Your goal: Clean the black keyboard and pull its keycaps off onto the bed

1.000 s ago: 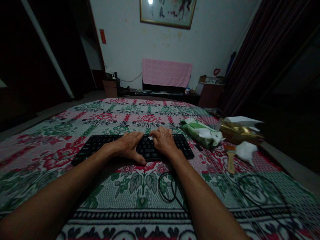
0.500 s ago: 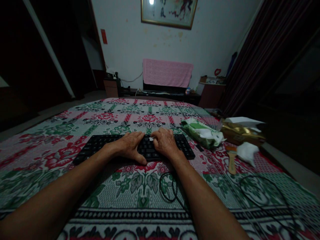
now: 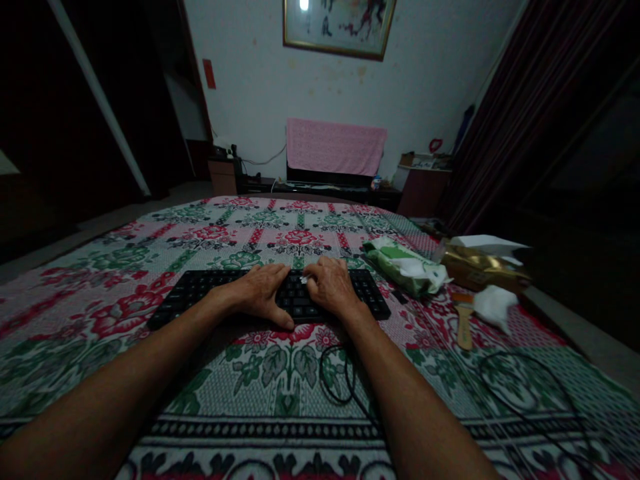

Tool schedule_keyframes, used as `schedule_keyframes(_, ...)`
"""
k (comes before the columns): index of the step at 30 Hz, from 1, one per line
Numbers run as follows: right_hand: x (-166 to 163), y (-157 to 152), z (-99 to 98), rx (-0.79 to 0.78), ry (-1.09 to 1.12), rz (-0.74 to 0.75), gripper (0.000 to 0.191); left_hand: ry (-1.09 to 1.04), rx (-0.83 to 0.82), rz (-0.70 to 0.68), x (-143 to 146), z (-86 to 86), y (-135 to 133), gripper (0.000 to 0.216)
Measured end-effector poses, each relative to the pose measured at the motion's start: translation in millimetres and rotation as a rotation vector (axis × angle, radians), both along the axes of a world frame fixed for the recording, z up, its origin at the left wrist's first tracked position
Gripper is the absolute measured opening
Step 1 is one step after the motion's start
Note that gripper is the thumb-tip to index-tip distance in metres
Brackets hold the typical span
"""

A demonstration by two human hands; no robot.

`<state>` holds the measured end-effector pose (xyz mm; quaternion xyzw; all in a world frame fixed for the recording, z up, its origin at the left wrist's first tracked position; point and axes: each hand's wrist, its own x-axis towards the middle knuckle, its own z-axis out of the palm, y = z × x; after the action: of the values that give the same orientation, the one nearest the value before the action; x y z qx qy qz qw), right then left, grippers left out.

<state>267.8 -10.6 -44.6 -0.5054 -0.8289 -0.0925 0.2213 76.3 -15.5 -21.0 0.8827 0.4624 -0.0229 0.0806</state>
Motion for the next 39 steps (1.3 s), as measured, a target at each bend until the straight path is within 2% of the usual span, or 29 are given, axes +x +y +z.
schedule_keyframes(4, 2.2, -0.2, 0.7, 0.000, 0.018, -0.044, 0.023, 0.003, -0.008, -0.001, -0.8, -1.6, 1.2, 0.119)
schedule_keyframes(10, 0.1, 1.9, -1.7, 0.007, 0.039, 0.064, 0.026, -0.003, -0.007, 0.000, -0.6, -0.8, 0.9, 0.121)
schedule_keyframes(16, 8.0, 4.2, -0.7, -0.017, 0.049, -0.052, 0.024, -0.029, 0.012, -0.010, -2.6, -0.4, 2.9, 0.115)
schedule_keyframes(24, 4.5, 4.3, -4.2, -0.011, 0.050, 0.041, 0.028, -0.073, 0.080, 0.007, -6.8, -5.5, 9.3, 0.102)
schedule_keyframes(29, 2.8, 2.0, -1.9, -0.008, 0.049, -0.028, 0.024, -0.062, 0.090, 0.009, -6.1, -5.3, 8.3, 0.106)
schedule_keyframes(32, 6.9, 5.5, -0.5, 0.008, 0.176, -0.074, 0.024, -0.058, 0.072, 0.015, -5.5, -4.0, 7.3, 0.106)
schedule_keyframes(36, 14.4, 15.5, 0.2, 0.020, 0.498, -0.133, 0.027, -0.069, 0.060, 0.013, -6.0, -4.4, 8.0, 0.106)
schedule_keyframes(39, 15.8, 18.9, 0.5, -0.016, 0.618, -0.109, 0.025, -0.076, 0.066, 0.008, -6.8, -6.1, 9.5, 0.108)
